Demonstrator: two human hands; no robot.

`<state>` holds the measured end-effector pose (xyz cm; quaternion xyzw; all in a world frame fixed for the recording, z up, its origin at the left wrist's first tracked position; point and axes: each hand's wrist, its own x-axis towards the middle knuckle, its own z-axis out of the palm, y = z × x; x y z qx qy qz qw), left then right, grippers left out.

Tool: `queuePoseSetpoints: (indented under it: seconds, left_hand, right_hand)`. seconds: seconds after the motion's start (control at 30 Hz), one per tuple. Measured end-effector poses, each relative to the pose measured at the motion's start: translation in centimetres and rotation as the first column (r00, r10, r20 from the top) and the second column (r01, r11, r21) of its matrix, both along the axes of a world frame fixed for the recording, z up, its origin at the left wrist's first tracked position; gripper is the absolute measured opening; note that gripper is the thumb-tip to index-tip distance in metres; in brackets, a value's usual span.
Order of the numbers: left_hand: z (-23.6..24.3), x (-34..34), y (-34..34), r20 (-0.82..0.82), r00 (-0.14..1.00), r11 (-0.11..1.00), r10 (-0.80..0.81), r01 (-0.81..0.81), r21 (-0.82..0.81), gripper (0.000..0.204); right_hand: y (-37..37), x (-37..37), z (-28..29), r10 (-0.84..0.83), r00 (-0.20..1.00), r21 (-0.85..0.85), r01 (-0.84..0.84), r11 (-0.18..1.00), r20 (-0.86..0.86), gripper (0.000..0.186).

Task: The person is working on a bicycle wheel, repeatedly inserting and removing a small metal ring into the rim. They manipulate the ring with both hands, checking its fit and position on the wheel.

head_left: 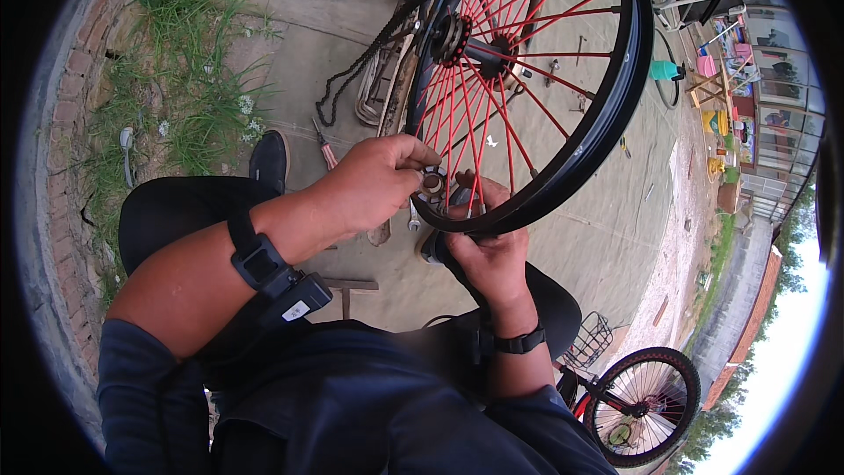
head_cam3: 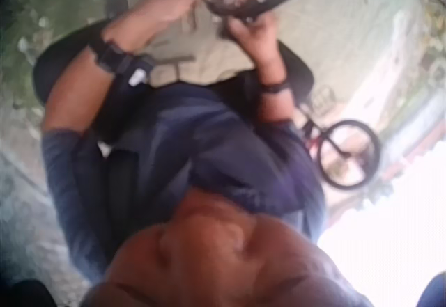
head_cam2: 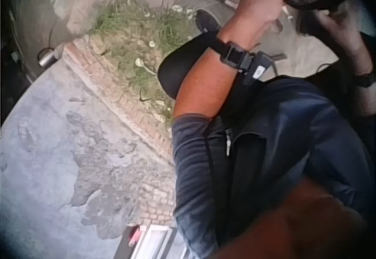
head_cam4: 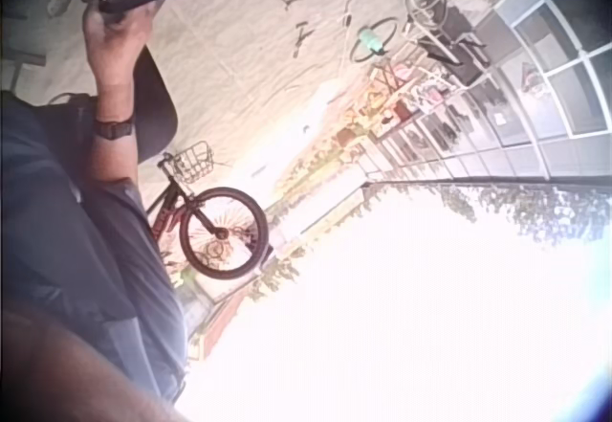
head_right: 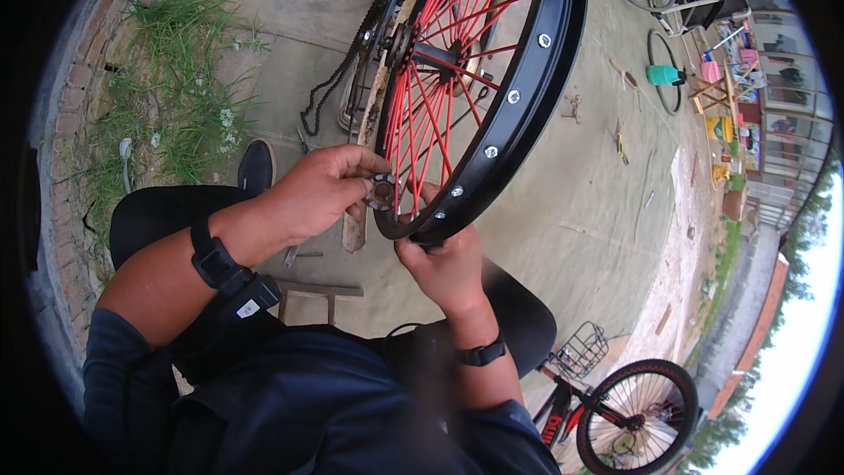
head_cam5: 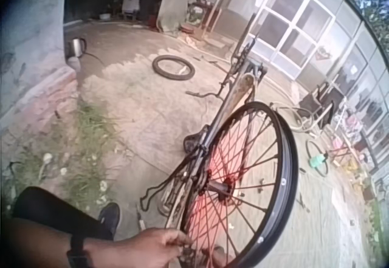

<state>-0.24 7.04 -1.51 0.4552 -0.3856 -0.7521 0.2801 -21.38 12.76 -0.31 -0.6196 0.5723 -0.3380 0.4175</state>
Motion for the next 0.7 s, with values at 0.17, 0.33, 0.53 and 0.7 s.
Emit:
queuePoseSetpoints:
  seconds: [0.17, 0.33, 0.53, 0.7]
  left_hand:
    - [0.2, 0.0, -0.1, 0.004, 1.0, 1.0, 0.004, -0.004, -0.002, 0.033]
    - [0.2, 0.0, -0.1, -0.027, 0.999, 0.999, 0.044, -0.044, 0.02, 0.032]
    - [-0.5, 0.2, -0.2, -0.04, 0.999, 0.999, 0.025, -0.023, 0.044, 0.029]
    - [-0.1, 0.3, -0.2, -0.028, 1.0, 0.996, 0.005, -0.002, 0.087, 0.024]
  right_hand:
    - [-0.1, -0.1, 0.1, 0.015, 0.999, -0.042, -0.016, 0.999, -0.03, 0.056]
    - [-0.1, 0.0, 0.2, 0.016, 0.999, -0.043, -0.018, 0.999, -0.04, 0.056]
    - [-0.1, 0.0, 0.2, 0.017, 0.999, -0.045, -0.019, 0.999, -0.044, 0.054]
    - [-0.1, 0.0, 0.2, 0.021, 0.999, -0.056, -0.024, 0.998, -0.047, 0.054]
